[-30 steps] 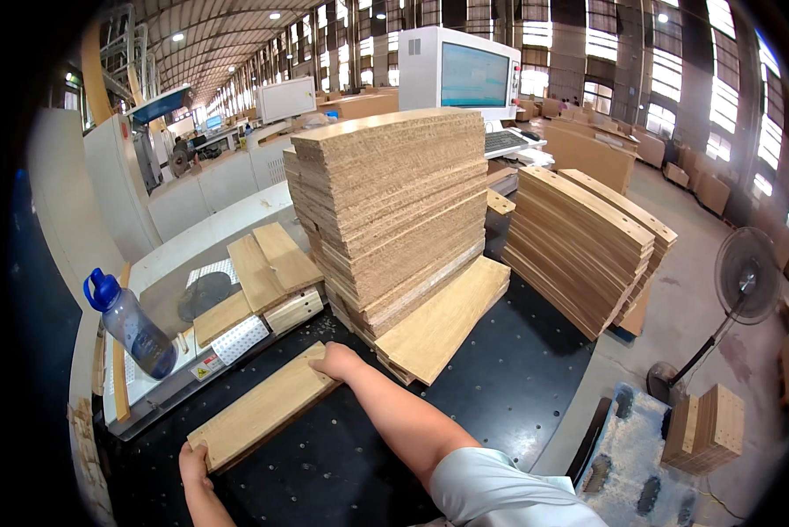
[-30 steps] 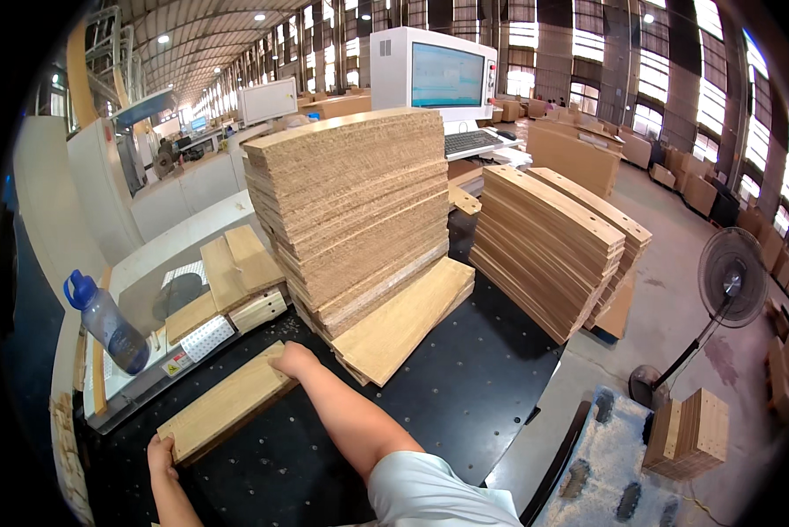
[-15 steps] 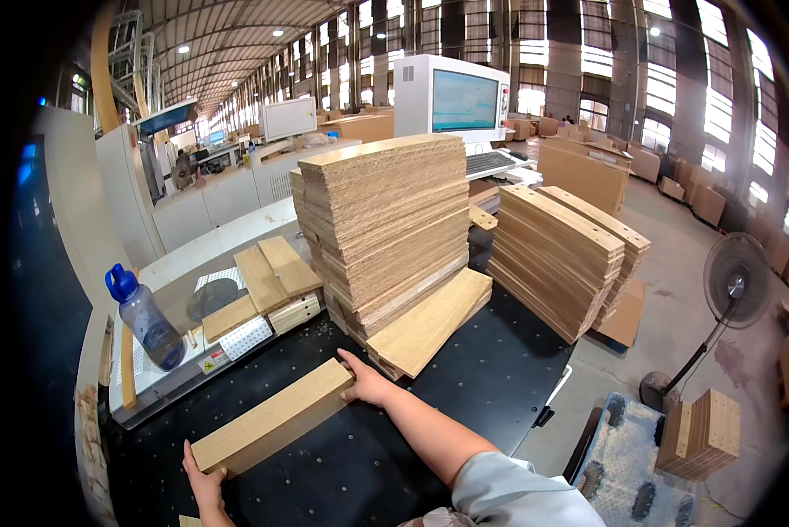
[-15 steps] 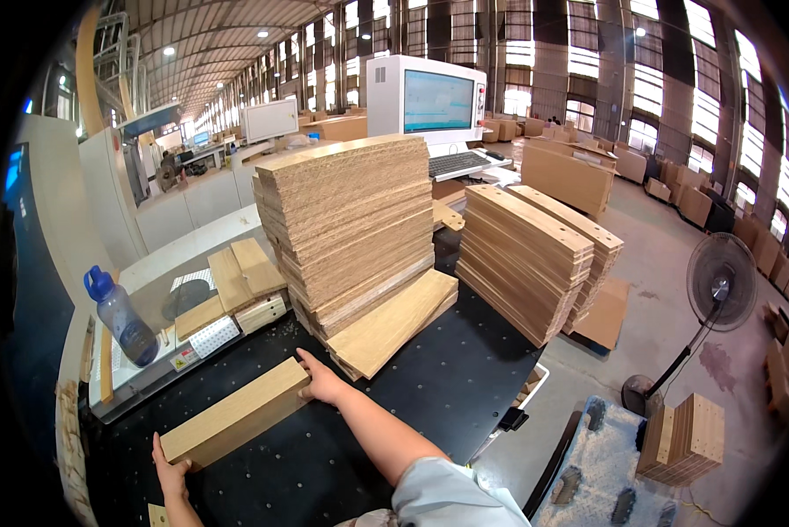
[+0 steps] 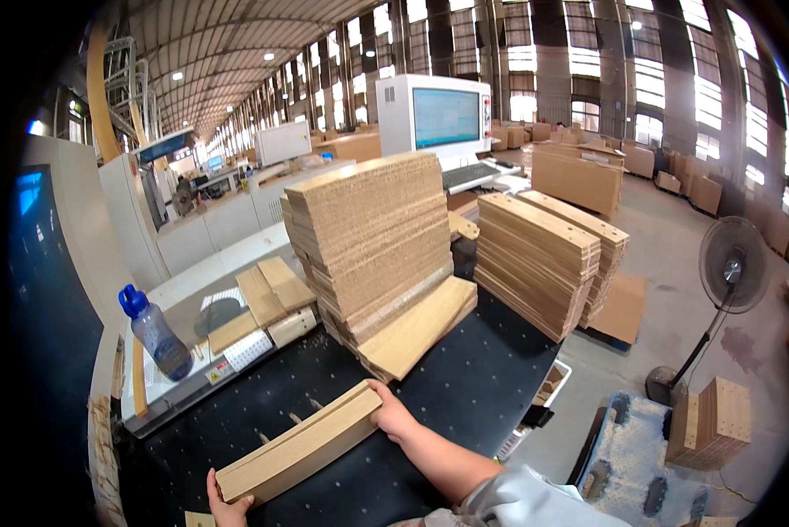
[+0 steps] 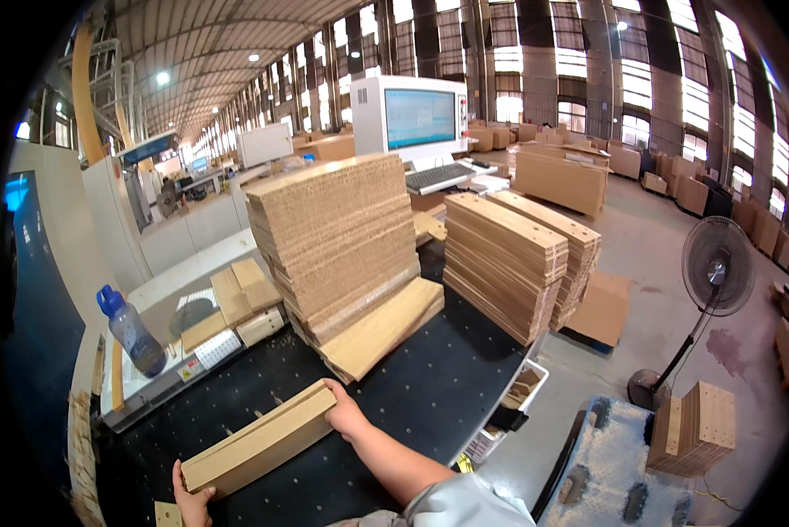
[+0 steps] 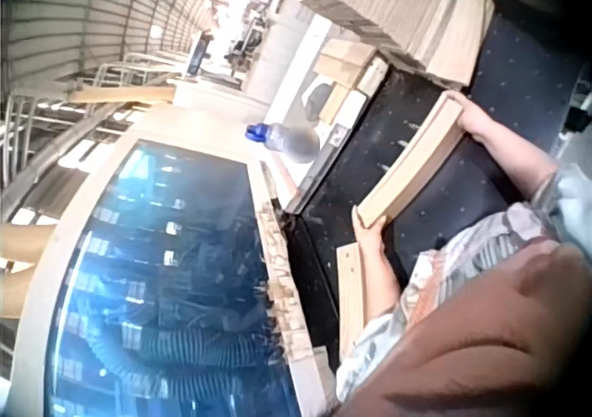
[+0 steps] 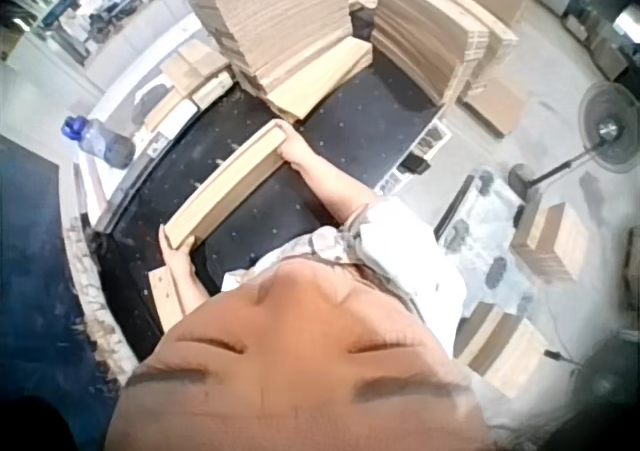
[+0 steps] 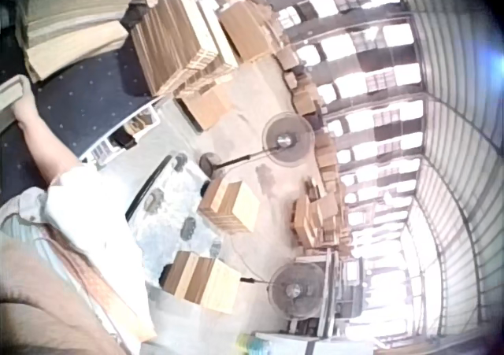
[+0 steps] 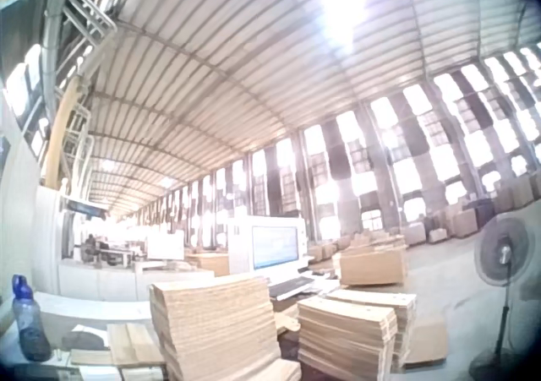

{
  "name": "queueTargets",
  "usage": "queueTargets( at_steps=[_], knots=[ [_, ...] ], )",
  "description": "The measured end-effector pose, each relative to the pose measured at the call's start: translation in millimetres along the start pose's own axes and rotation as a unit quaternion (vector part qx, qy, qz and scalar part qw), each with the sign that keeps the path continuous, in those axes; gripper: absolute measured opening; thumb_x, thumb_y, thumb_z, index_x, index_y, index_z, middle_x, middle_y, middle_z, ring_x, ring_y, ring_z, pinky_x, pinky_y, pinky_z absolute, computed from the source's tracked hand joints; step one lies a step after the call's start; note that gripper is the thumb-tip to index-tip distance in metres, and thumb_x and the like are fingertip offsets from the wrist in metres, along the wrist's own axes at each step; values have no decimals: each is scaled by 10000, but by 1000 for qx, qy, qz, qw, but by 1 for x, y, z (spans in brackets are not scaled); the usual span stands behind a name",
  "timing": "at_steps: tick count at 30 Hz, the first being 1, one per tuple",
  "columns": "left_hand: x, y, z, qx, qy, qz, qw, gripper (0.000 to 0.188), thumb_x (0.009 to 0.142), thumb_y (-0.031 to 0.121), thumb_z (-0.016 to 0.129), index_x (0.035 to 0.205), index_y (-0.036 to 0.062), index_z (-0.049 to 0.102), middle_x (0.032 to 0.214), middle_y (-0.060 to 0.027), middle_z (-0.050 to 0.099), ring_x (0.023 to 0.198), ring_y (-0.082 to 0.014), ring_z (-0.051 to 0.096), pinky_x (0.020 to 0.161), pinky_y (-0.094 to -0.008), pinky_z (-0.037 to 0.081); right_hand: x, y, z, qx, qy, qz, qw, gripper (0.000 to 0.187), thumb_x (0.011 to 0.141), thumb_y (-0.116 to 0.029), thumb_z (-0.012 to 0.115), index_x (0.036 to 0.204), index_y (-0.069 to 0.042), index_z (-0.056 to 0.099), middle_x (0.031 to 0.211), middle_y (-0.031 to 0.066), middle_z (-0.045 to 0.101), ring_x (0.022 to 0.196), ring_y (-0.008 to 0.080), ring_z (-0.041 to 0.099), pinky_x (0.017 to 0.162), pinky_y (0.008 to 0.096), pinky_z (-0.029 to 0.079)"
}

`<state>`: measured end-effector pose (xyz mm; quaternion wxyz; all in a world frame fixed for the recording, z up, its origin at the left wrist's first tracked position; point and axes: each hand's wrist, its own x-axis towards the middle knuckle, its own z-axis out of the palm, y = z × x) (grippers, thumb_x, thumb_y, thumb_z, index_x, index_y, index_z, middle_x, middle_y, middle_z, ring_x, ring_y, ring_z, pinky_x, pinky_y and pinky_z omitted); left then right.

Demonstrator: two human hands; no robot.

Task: The person labels wooden panels by hand using adhesive stickers and stacks them on a table and in a crate.

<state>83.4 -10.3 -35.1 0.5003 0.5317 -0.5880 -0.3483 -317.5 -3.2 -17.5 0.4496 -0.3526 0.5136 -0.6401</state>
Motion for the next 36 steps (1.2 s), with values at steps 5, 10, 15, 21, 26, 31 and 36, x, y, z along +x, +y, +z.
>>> queueTargets(
  at_steps=[5,10,15,21,26,31,36],
  knots=[
    [-16,-8,-3,2,-50,-7,999,905,585,-137,663,1396,93,334,1286,-113,474,1151,-251,471,979,-345,390,-25,-29,-22,-133,-39,31,990,801,586,114,549,1347,-71,379,1242,123,492,1197,236,435,950,291,379],
    [-13,89,17,494,-85,113,858,1053,465,225,864,1355,7,345,1453,-230,243,1383,-356,152,1115,-487,148,-11,-44,-36,-481,-90,-227,842,852,617,-77,665,1391,-86,310,1405,200,330,1327,361,280,1065,437,285],
    [13,97,59,551,-236,122,791,1129,512,518,804,1389,14,304,1459,-198,269,1386,-343,163,1123,-494,97,-40,-55,26,-718,-224,-226,619,919,671,-267,738,1433,-126,245,1470,176,249,1383,310,203,1066,554,217],
    [22,97,65,547,-266,85,789,1184,511,541,796,1416,18,240,1452,-204,281,1366,-335,227,1116,-486,142,-38,-35,18,-720,-182,-272,612,879,705,-263,726,1428,-117,248,1462,181,265,1375,310,222,1060,568,217],
    [28,97,64,532,-281,84,794,1201,492,525,806,1416,10,238,1449,-205,286,1356,-331,251,1103,-486,172,-42,-32,19,-711,-187,-280,617,852,694,-213,728,1417,-149,282,1459,177,273,1368,313,238,1059,573,219],
    [24,99,59,524,-269,119,799,1205,493,515,806,1425,21,222,1456,-178,289,1348,-330,263,1097,-491,177,-54,-40,11,-669,-220,-333,627,799,696,-170,692,1404,-164,320,1452,162,289,1357,322,262,1055,574,232],
    [19,113,63,533,-293,104,787,1171,525,502,797,1443,81,204,1479,-161,248,1362,-333,232,1089,-530,177,-58,-32,-4,-632,-242,-371,636,713,735,-114,610,1395,-190,352,1446,163,299,1356,336,257,1069,551,218]
  ],
)
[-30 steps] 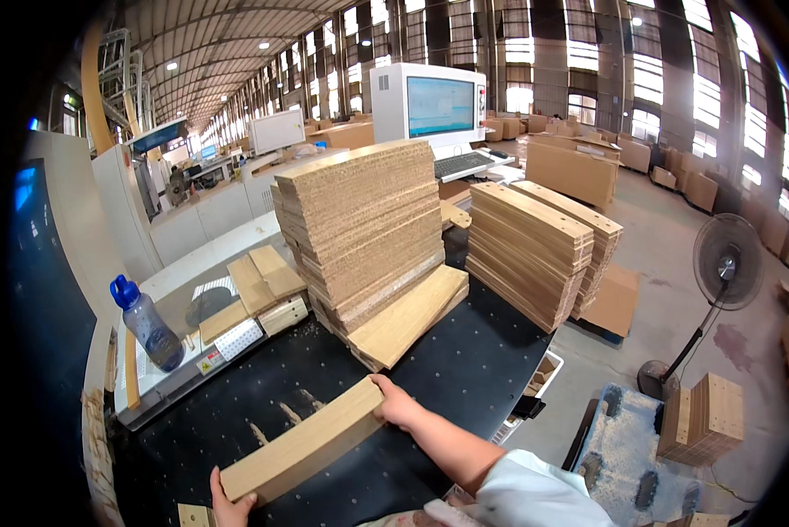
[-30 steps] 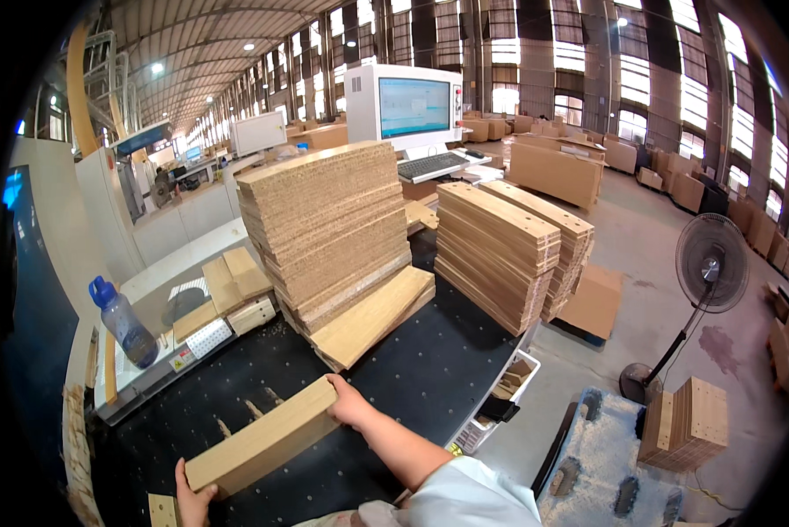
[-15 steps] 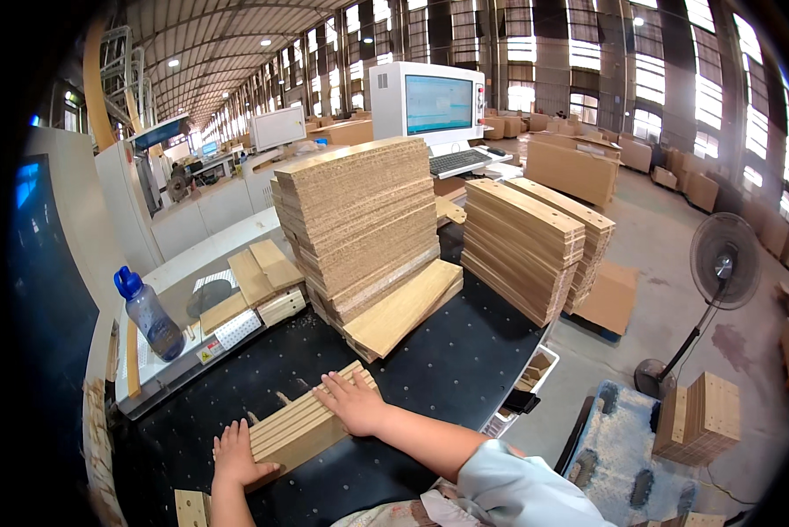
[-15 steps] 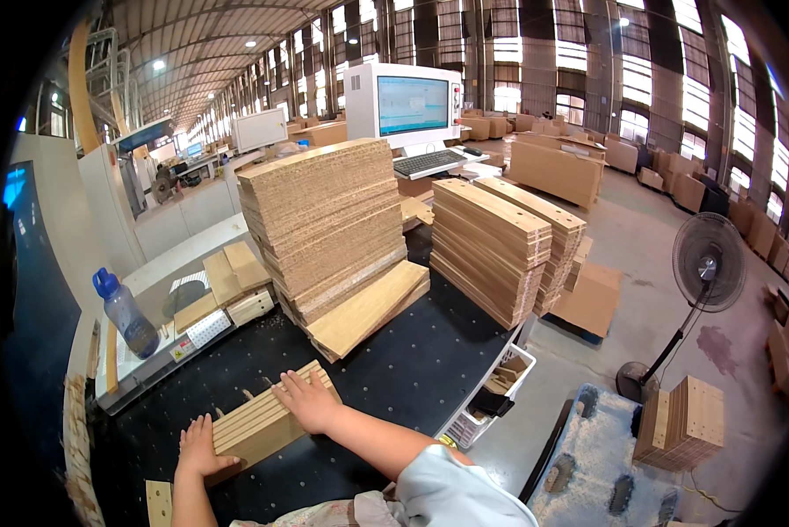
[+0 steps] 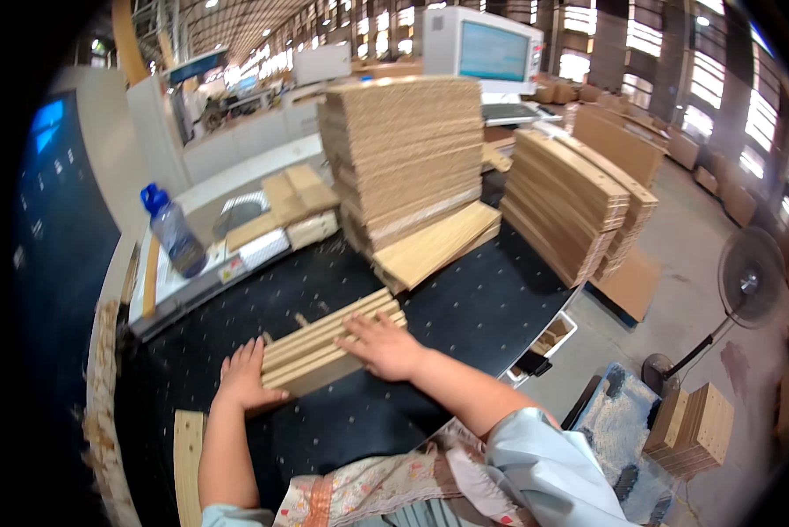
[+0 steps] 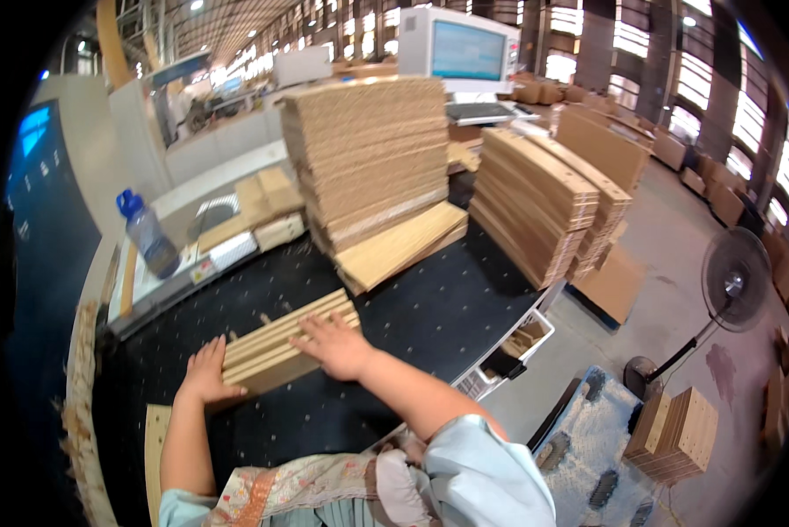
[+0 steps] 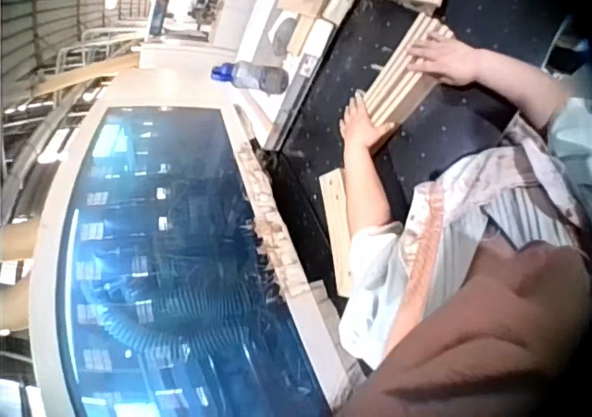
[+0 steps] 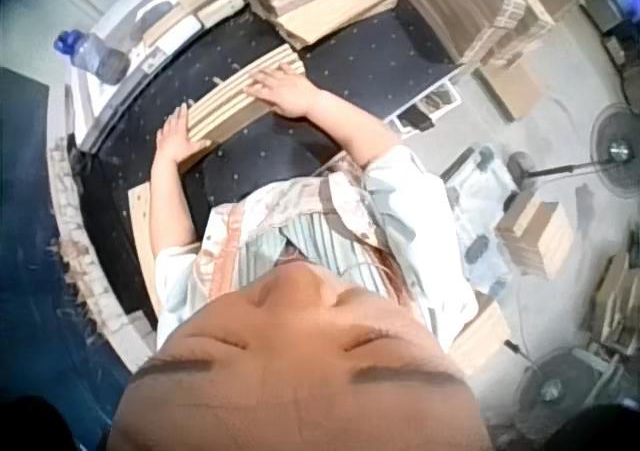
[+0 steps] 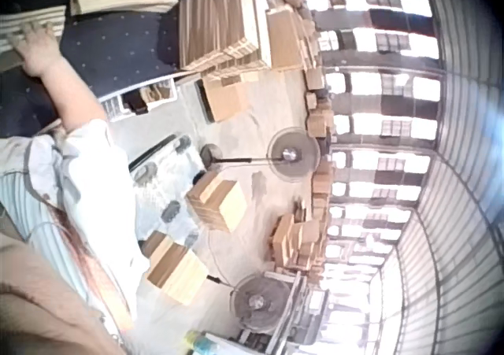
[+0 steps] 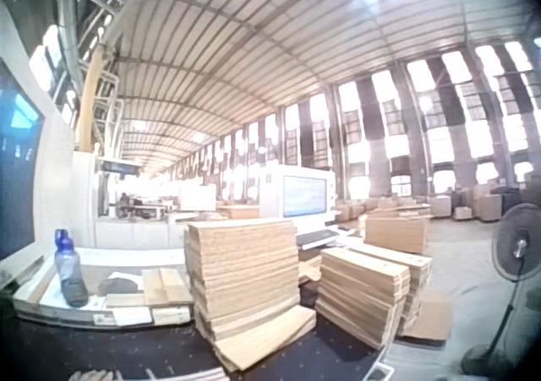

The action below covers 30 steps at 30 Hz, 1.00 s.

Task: The person labels wooden panels by hand using adhesive stickers and stacks them on a table and in a crate.

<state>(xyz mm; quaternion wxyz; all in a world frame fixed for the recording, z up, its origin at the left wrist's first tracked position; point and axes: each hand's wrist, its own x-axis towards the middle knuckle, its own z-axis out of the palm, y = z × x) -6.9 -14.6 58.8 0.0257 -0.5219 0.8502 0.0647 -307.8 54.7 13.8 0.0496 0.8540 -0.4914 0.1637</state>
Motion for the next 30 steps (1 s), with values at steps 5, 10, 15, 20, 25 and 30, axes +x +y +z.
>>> queueTargets(
  at_steps=[5,10,15,20,25,30],
  knots=[
    [-16,11,0,29,5,-3,1000,1075,583,476,775,1453,187,213,1509,-120,188,1392,-329,157,1089,-572,151,-6,-11,-9,-10,-12,5,1000,723,739,-131,645,1394,-196,346,1437,155,313,1351,335,264,1066,555,221],
    [-20,13,-3,33,-10,-4,999,1079,581,439,790,1453,174,212,1515,-90,183,1393,-321,163,1088,-574,156,13,-31,-14,-24,33,47,998,793,682,-181,713,1387,-176,351,1436,156,309,1356,319,256,1048,576,241],
    [-18,12,1,40,37,16,998,1003,588,417,789,1417,156,289,1337,-107,421,1222,-313,406,995,-523,303,55,-41,-6,-17,-32,60,998,735,633,-169,749,1303,-150,448,1237,126,473,1217,289,401,1007,574,277],
    [-28,19,-7,52,68,65,994,727,581,374,803,1180,85,509,1005,-117,581,984,-303,548,839,-405,434,54,-35,-12,-26,-54,15,998,757,545,-275,819,1223,-144,508,1052,75,521,1072,273,473,855,490,372],
    [-64,15,-9,-6,81,68,994,849,546,386,819,1262,76,483,1075,-133,562,1051,-325,519,923,-417,397,40,-52,-34,-1,-82,2,997,808,568,-290,814,1281,-144,462,1102,98,507,1127,287,453,953,588,308],
    [-49,29,-1,30,58,79,995,1031,547,444,805,1393,91,333,1197,-176,530,1153,-340,484,1006,-407,357,37,-39,-25,-35,-64,22,997,897,558,-327,803,1339,-139,403,1186,112,517,1158,287,458,985,608,279]
  ],
)
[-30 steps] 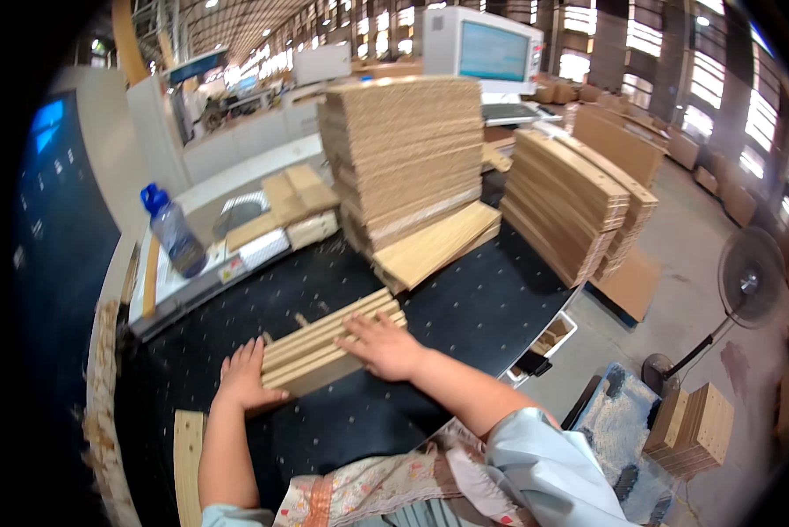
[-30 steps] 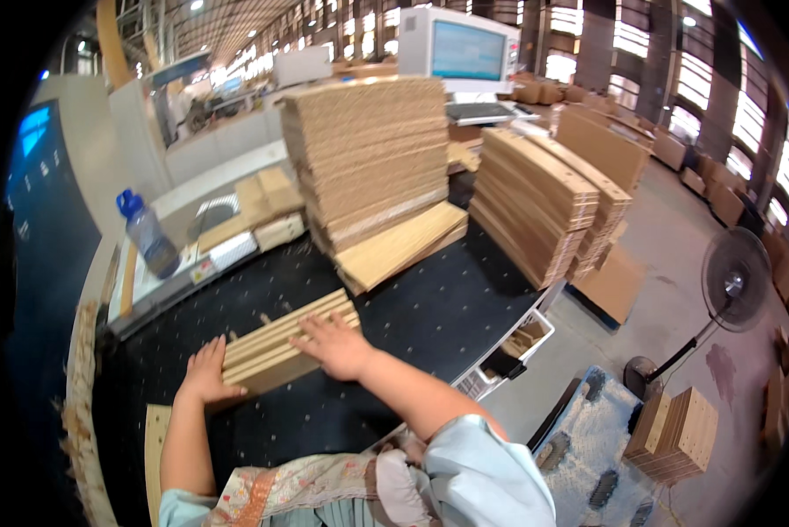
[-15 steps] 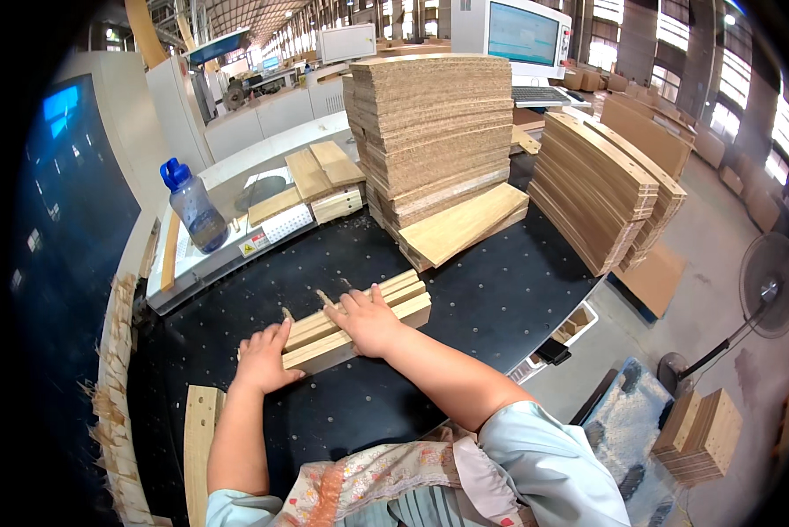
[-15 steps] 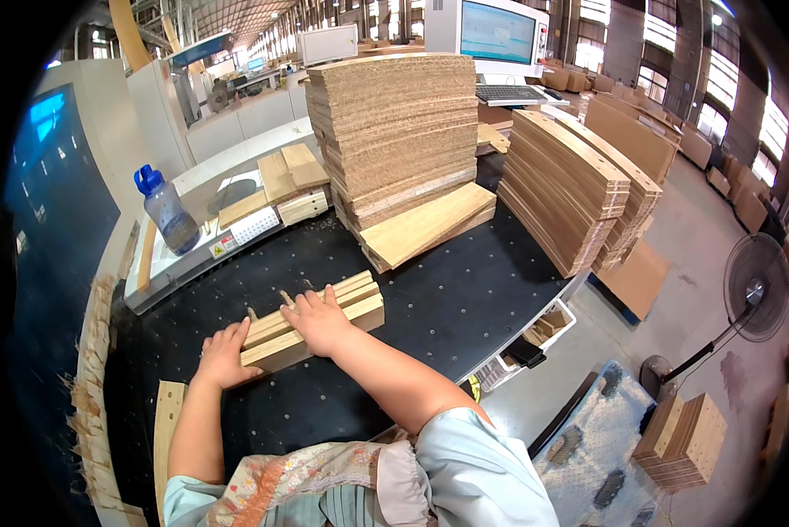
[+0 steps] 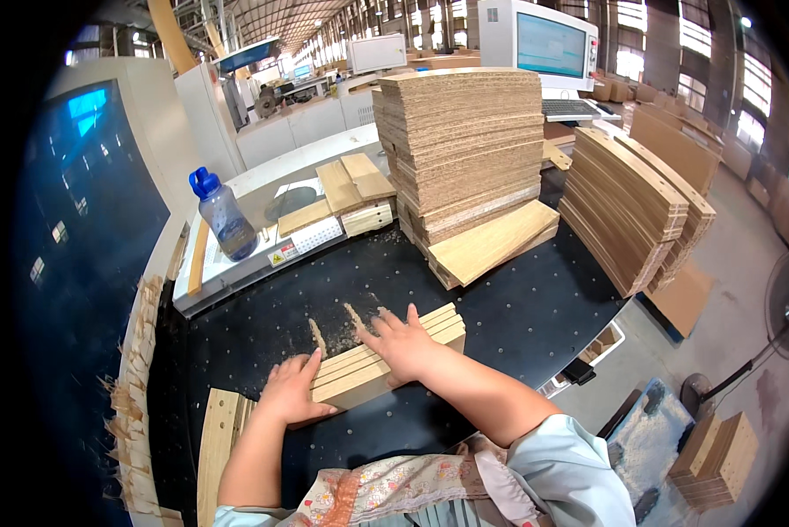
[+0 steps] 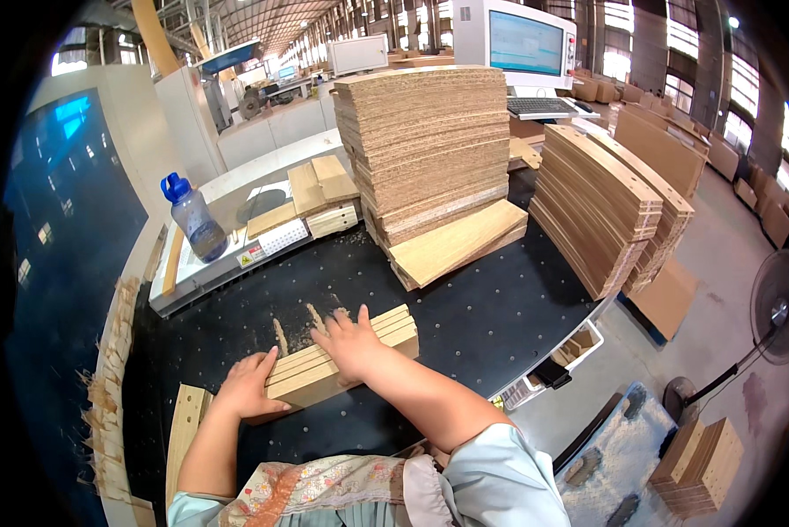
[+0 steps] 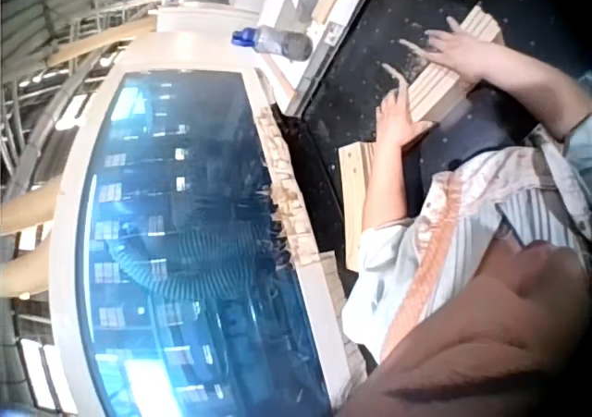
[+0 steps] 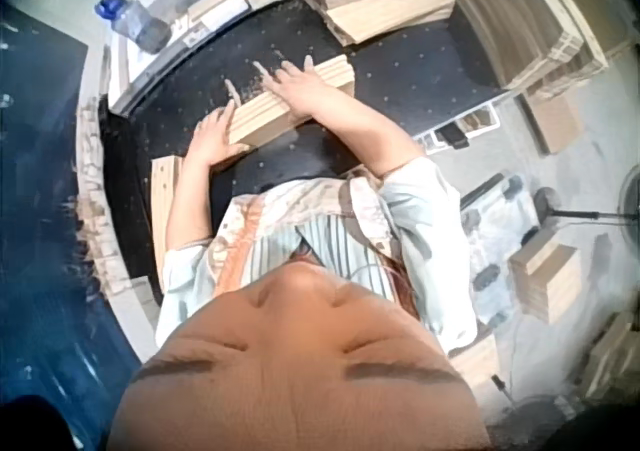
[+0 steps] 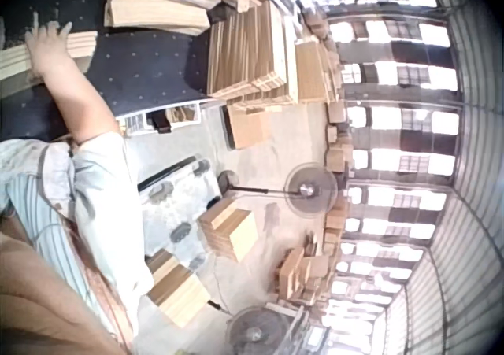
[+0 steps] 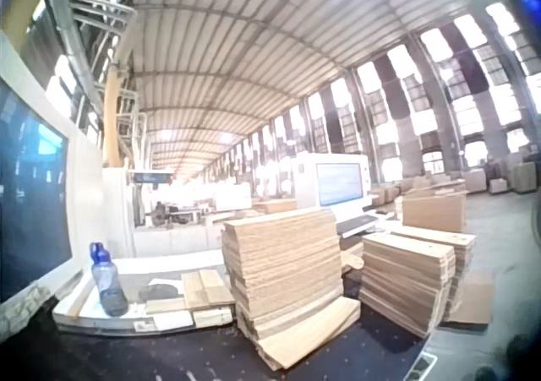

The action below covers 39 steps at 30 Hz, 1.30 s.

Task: The person labels wooden panels by hand using adhesive stickers and stacks them on a table and in a crate.

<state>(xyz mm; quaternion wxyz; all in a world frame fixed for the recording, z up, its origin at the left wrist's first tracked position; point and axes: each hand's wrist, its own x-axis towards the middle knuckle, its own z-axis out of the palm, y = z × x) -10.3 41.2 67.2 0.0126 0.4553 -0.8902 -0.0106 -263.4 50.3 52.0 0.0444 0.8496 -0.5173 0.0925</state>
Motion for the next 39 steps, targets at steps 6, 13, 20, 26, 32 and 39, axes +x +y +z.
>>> queueTargets(
  at_steps=[6,13,20,26,32,39],
  knots=[
    [-1,18,-15,-37,-65,-32,997,867,567,417,801,1296,110,448,1091,-160,582,1036,-333,559,868,-405,458,-6,4,-12,81,-119,3,990,899,544,-348,810,1325,-142,415,1151,96,549,1124,280,495,963,573,310],
    [-24,30,-13,-32,-47,59,997,969,569,405,799,1372,86,361,1208,-164,505,1119,-344,482,985,-474,342,-30,-15,-26,26,-101,-44,994,986,566,-378,805,1397,-144,329,1286,158,452,1253,327,374,997,653,230],
    [-23,44,-24,-75,-77,25,994,898,557,345,806,1321,69,423,1057,-143,580,1024,-320,549,855,-389,449,-33,-19,-24,80,-130,-64,986,733,613,-322,782,1246,-111,479,1042,90,576,1015,285,549,854,492,404],
    [-31,42,-27,-38,-89,63,993,918,580,346,803,1351,70,386,1101,-136,562,1064,-318,521,899,-431,414,-46,-31,-27,32,-93,-77,992,839,620,-310,782,1346,-112,410,1063,90,565,1025,288,538,906,539,380],
    [-46,39,-26,-11,-93,24,995,884,569,344,809,1314,69,421,1030,-127,579,987,-310,554,846,-422,429,-39,-40,-12,118,-84,-94,985,793,615,-328,786,1296,-102,449,1056,83,545,1018,267,524,832,461,393],
    [-76,51,-146,171,409,-7,896,695,731,169,718,1327,-1,404,1373,-192,405,1295,-336,356,1099,-471,189,-21,-23,-54,336,134,-15,932,818,598,-309,808,1275,-66,417,1101,131,518,1107,302,476,921,438,362]
  ],
)
